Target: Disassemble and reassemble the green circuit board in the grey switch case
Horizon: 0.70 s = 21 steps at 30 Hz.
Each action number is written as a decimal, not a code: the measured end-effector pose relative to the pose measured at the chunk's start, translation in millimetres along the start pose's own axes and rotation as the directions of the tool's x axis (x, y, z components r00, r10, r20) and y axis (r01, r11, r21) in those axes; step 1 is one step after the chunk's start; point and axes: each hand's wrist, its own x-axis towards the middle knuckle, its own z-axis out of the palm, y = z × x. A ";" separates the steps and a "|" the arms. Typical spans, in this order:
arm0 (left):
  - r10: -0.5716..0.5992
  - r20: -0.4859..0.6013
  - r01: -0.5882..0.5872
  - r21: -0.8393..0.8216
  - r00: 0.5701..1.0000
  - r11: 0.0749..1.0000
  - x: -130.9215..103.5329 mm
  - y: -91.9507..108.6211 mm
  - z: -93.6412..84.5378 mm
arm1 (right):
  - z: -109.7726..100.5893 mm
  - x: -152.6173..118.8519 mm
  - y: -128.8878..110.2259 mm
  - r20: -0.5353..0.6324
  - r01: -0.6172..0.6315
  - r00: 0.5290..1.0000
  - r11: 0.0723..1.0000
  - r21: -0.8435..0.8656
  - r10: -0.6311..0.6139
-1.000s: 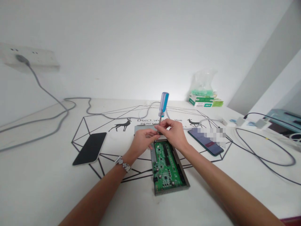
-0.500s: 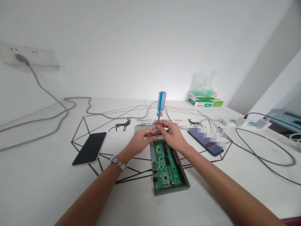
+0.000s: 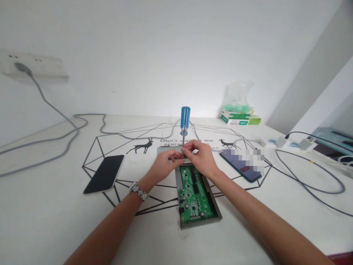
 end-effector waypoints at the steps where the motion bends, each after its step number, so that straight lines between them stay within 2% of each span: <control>1: 0.008 0.021 -0.008 0.009 1.000 1.000 -0.1 0.4 -1.4 | 0.0 -0.1 -0.3 -0.002 0.001 1.000 1.000 -0.008 -0.001; 5: 0.043 0.059 -0.044 0.013 0.997 0.999 -0.2 0.0 -3.6 | 0.4 -0.4 -1.1 0.000 -0.013 1.000 1.000 -0.022 0.013; 12: 0.011 0.001 -0.011 0.046 1.000 0.999 -0.9 -1.1 -0.2 | 2.9 -1.5 4.4 0.072 -0.032 0.996 0.988 -0.151 0.043; 17: -0.051 0.112 0.029 0.191 0.992 0.981 -2.3 0.1 -18.4 | 3.8 -4.3 6.7 0.109 -0.032 0.993 0.989 -0.143 0.047; 21: -0.046 0.050 0.028 0.324 0.998 0.946 -3.5 8.4 -34.3 | 4.6 -7.7 8.0 0.141 -0.017 0.989 0.983 -0.180 0.043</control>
